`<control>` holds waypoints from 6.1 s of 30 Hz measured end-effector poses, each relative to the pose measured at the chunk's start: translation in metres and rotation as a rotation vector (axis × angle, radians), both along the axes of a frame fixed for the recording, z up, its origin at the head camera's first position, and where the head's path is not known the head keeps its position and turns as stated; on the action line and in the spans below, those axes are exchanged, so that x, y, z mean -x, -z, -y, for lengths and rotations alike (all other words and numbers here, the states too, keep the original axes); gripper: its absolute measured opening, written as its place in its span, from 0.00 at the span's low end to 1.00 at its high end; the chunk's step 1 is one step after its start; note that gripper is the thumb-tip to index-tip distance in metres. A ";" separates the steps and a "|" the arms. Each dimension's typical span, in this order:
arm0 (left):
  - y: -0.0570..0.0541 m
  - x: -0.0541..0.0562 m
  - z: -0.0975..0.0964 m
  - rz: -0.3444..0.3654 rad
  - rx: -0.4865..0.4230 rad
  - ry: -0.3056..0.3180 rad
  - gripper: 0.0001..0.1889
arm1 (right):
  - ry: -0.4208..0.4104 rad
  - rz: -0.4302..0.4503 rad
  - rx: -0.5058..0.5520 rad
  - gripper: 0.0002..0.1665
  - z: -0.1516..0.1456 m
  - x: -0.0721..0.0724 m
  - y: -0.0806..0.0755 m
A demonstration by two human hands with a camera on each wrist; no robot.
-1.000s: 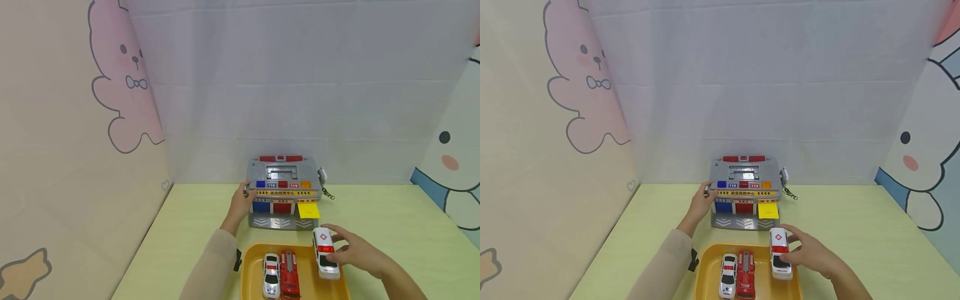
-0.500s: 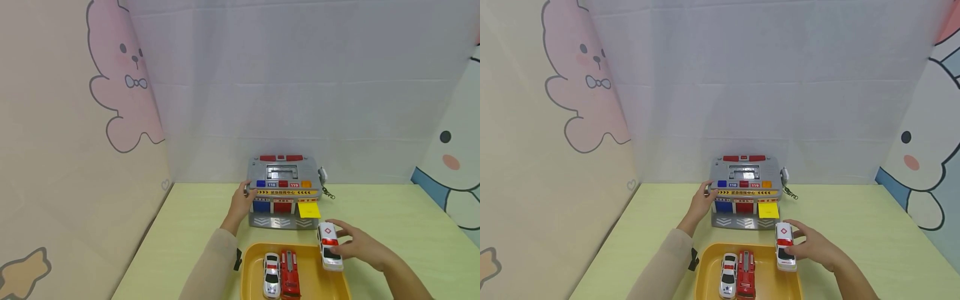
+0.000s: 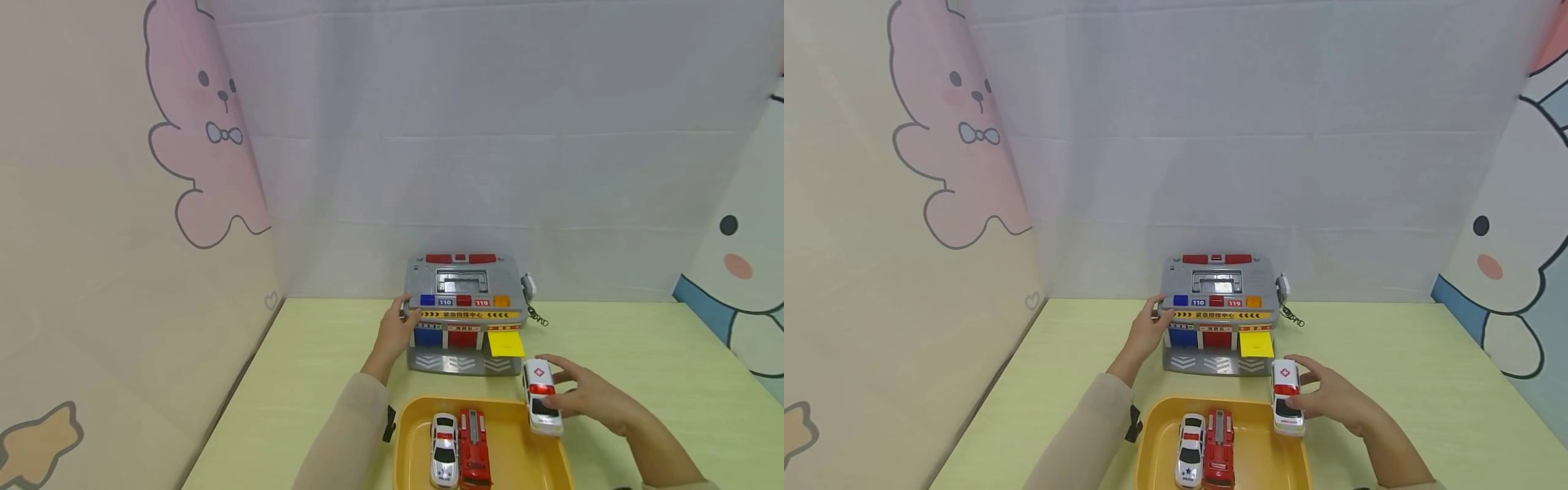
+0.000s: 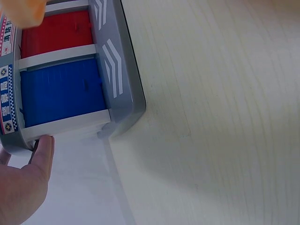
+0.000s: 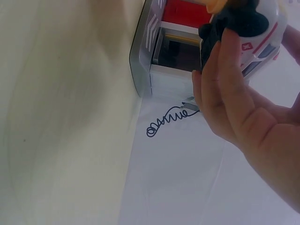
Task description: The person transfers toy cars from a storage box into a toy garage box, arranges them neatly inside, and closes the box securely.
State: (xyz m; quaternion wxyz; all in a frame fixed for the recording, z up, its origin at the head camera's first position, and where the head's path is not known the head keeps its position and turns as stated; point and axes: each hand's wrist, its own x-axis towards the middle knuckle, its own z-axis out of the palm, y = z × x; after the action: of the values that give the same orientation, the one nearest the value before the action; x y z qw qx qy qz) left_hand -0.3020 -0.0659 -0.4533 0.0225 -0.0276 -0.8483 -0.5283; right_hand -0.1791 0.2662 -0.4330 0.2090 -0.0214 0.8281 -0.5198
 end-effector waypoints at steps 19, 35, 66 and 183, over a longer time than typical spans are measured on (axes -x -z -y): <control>0.005 0.004 0.001 0.009 -0.015 -0.004 0.26 | 0.006 0.011 0.066 0.49 -0.011 0.016 0.002; 0.002 0.000 0.001 0.016 -0.026 -0.006 0.26 | 0.010 -0.007 0.099 0.51 -0.019 0.030 0.005; 0.002 -0.001 0.000 0.005 -0.007 -0.016 0.26 | -0.004 -0.025 0.108 0.50 -0.002 0.046 0.025; -0.001 -0.005 -0.003 0.007 -0.001 -0.039 0.26 | 0.180 -0.113 0.230 0.34 0.037 0.059 0.051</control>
State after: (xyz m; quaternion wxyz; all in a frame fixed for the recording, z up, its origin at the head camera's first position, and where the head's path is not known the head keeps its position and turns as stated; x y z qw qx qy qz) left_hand -0.2972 -0.0633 -0.4524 0.0297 -0.0093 -0.8486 -0.5281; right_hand -0.2381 0.2291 -0.4835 0.1110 0.0001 0.7722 -0.6256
